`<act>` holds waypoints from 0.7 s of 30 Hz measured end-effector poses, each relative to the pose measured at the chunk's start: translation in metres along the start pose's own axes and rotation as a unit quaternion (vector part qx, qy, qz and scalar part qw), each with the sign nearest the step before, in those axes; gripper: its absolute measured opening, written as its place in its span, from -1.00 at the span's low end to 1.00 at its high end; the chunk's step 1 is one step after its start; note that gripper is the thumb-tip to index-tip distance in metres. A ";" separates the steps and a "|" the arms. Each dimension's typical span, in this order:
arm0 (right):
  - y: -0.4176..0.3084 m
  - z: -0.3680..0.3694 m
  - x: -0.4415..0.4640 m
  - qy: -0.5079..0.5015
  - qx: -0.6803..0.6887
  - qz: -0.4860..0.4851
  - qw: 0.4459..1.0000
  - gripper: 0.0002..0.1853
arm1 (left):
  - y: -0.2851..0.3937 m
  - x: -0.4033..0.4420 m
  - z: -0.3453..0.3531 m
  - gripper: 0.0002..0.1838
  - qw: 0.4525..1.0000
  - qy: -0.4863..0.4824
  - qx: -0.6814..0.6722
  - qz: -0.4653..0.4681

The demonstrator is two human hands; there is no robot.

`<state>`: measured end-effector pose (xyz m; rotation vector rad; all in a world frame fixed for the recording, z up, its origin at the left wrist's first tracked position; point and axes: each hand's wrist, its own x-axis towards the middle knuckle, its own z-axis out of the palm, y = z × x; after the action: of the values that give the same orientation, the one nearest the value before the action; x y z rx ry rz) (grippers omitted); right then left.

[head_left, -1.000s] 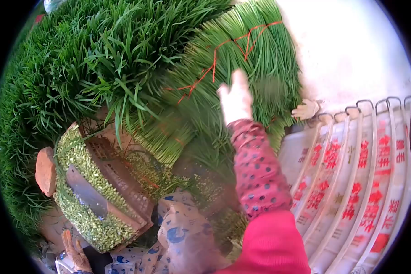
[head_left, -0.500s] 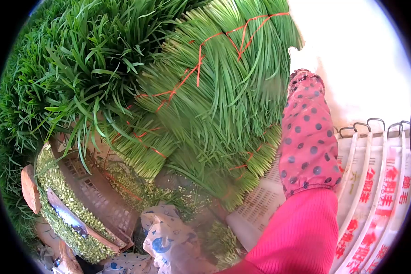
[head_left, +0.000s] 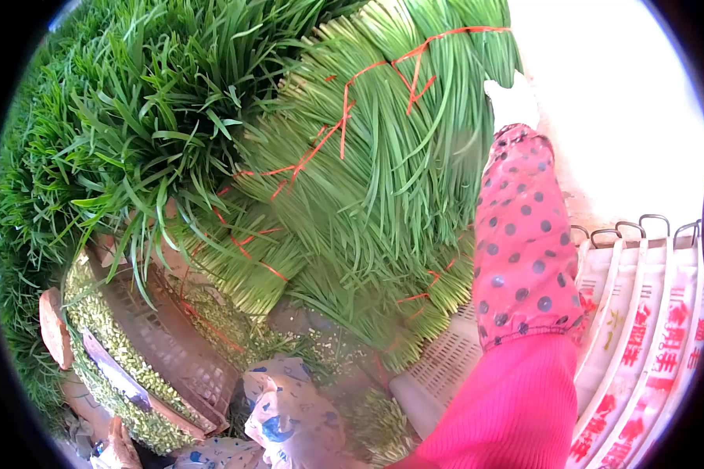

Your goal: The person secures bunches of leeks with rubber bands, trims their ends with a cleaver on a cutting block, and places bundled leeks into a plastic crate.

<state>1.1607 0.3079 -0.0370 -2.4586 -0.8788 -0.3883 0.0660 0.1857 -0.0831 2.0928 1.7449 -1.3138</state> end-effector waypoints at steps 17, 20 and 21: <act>-0.153 -0.225 -0.327 -0.348 0.442 0.118 0.818 -0.47 | 0.344 -0.031 -0.219 0.00 0.434 -0.174 -0.780 0.415; -0.185 -0.243 -0.385 -0.487 0.334 0.118 0.798 -0.45 | 0.422 -0.021 -0.229 -0.07 0.284 -0.303 -0.854 0.314; -0.197 -0.245 -0.409 -0.519 0.307 0.109 0.790 -0.44 | 0.443 -0.015 -0.212 -0.18 0.192 -0.288 -0.884 0.314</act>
<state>0.7009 0.0985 0.0676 -1.9595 -0.8642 1.2645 0.5542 0.1513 -0.1277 0.2819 0.5341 0.5023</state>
